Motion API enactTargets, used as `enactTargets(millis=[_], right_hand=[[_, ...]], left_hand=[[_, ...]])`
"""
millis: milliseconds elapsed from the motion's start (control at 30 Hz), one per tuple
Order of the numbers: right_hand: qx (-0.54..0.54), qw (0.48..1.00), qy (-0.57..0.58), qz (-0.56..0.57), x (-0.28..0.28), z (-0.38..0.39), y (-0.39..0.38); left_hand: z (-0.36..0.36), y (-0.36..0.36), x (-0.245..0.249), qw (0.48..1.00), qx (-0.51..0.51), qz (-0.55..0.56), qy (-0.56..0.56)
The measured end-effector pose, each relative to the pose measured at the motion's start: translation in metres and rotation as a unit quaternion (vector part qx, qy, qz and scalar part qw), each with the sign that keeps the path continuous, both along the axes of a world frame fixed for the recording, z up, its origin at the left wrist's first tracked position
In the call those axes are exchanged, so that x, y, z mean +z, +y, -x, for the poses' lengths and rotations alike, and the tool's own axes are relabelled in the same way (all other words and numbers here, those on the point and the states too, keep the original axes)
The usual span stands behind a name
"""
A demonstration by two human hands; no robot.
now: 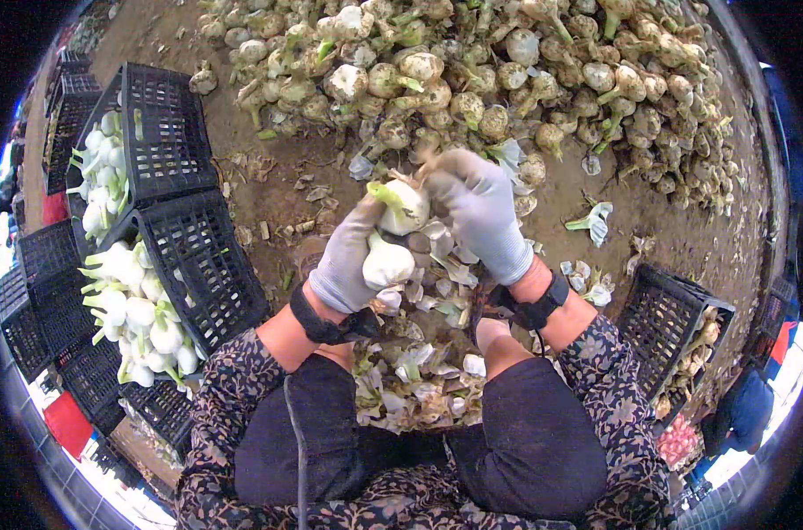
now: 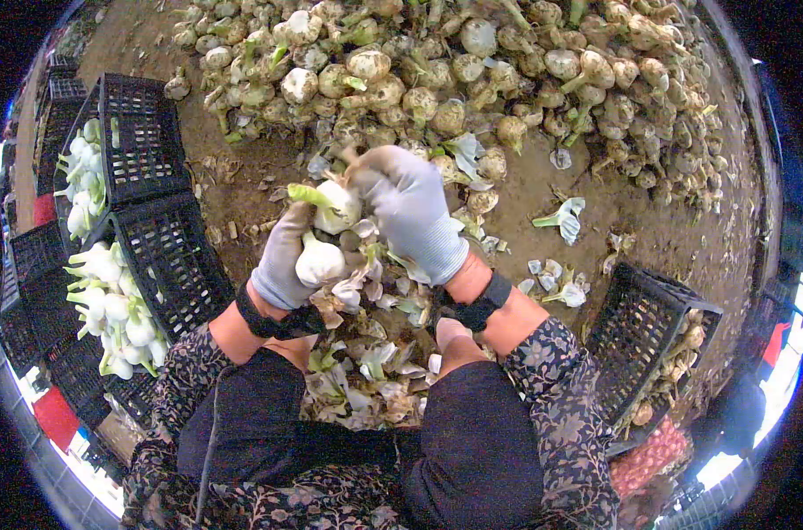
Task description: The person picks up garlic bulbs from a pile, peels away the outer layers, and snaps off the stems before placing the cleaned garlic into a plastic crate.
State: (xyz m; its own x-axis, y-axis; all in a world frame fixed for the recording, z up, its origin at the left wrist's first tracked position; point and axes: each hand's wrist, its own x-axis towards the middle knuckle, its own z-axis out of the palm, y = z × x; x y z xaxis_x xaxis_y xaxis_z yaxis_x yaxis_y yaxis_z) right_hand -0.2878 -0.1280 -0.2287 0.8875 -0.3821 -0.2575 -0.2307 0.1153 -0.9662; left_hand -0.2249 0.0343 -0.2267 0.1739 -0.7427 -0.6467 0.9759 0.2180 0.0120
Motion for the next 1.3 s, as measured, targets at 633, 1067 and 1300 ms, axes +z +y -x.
enactTargets(millis=[633,1067,1300], right_hand=[[0.036,0.938,-0.061,0.338,0.01,-0.003,0.015],[-0.021,0.903,-0.016,0.429,-0.033,-0.017,-0.044],[0.168,0.936,-0.079,0.3,0.032,0.014,-0.047]], left_hand=[[0.013,-0.008,-0.014,0.913,0.04,-0.18,-0.363],[0.003,-0.001,0.021,0.962,-0.098,0.032,-0.255],[-0.004,0.005,0.012,0.921,-0.12,-0.059,-0.365]])
